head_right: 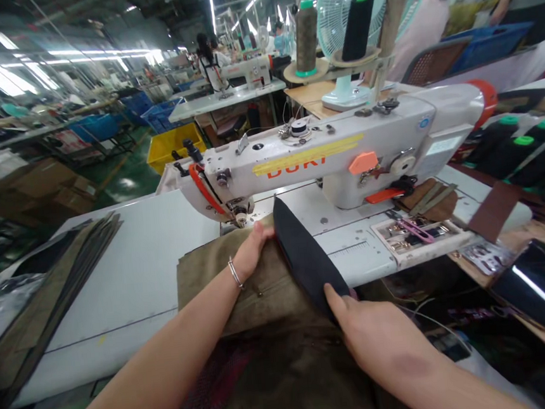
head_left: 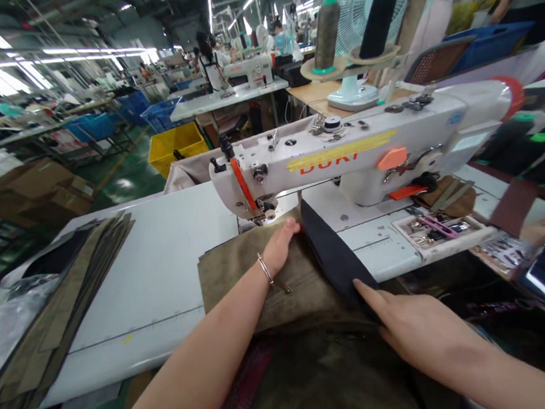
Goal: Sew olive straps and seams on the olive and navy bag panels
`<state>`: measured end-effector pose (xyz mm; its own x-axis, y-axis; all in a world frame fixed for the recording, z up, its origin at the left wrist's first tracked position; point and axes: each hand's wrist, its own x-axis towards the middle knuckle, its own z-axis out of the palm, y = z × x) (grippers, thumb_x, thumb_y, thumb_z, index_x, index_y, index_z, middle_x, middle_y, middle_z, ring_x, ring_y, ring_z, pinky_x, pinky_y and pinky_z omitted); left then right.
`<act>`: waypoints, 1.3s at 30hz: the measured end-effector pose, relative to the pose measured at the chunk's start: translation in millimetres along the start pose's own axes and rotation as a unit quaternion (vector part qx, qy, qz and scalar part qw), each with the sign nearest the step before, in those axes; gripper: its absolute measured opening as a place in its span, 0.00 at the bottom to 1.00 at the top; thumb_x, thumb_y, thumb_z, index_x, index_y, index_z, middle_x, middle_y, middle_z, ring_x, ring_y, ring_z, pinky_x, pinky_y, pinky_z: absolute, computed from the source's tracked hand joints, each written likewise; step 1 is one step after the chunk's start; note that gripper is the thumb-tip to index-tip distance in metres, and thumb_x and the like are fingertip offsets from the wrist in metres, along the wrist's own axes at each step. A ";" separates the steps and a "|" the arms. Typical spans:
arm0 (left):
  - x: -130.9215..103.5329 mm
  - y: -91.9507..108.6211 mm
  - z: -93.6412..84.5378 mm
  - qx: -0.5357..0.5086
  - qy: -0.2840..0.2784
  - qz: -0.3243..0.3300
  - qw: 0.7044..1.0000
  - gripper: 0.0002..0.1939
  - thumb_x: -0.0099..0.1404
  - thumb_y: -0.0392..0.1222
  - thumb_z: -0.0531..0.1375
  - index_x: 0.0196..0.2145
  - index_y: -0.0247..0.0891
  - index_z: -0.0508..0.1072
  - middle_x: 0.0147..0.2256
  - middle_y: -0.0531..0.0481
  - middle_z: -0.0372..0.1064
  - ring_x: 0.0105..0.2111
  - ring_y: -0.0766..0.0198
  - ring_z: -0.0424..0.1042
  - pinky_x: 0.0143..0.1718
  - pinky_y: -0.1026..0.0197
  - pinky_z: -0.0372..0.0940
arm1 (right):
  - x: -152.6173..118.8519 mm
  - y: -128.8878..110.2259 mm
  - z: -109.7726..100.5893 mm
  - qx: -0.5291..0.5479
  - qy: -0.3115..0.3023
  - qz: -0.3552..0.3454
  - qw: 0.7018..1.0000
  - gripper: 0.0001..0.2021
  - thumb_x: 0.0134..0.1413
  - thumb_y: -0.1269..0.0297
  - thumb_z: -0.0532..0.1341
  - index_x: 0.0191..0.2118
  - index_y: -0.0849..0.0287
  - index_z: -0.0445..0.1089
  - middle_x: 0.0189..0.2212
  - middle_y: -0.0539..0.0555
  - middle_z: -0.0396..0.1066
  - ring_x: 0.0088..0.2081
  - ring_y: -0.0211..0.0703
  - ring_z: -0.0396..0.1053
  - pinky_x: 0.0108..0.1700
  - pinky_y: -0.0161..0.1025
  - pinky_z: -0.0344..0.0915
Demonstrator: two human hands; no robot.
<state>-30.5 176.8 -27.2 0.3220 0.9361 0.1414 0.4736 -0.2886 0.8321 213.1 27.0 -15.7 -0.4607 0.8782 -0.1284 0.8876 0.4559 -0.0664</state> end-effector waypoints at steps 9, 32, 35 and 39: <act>16.1 -1.7 10.1 0.059 0.042 -0.003 0.997 0.12 0.60 0.38 0.63 0.43 0.37 0.76 0.44 0.47 0.76 0.46 0.56 0.74 0.54 0.53 0.67 | 116.0 -5.7 -42.1 0.165 0.144 -0.121 0.968 0.19 0.69 0.58 0.45 0.47 0.55 0.72 0.41 0.55 0.75 0.44 0.47 0.73 0.46 0.44 0.68; -91.0 -30.5 -65.4 0.418 0.027 -0.041 0.907 0.27 0.70 0.49 0.53 0.62 0.36 0.59 0.62 0.38 0.55 0.63 0.48 0.55 0.64 0.45 0.54 | 181.6 19.8 14.6 0.028 0.134 -0.116 0.984 0.35 0.63 0.41 0.47 0.70 0.52 0.43 0.70 0.56 0.38 0.69 0.55 0.38 0.67 0.58 0.42; -88.3 -30.1 -56.8 0.426 0.000 -0.023 0.904 0.28 0.71 0.47 0.53 0.65 0.36 0.54 0.65 0.38 0.50 0.66 0.48 0.49 0.66 0.45 0.50 | 173.9 40.8 17.5 0.008 0.136 -0.106 0.985 0.36 0.63 0.41 0.47 0.70 0.52 0.43 0.70 0.55 0.36 0.69 0.53 0.37 0.68 0.56 0.41; -80.5 -26.3 -37.9 0.424 -0.013 -0.005 0.906 0.30 0.71 0.49 0.52 0.66 0.36 0.52 0.67 0.38 0.47 0.67 0.49 0.45 0.67 0.46 0.48 | 161.9 60.6 23.2 -0.007 0.144 -0.090 0.985 0.36 0.63 0.41 0.47 0.70 0.51 0.41 0.70 0.53 0.35 0.69 0.52 0.37 0.68 0.55 0.40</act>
<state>-99.9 116.7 -40.1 0.3283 0.9375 0.1153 0.9320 -0.3413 0.1218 192.4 193.4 -63.4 -0.5941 0.7861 0.1706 0.7918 0.6089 -0.0485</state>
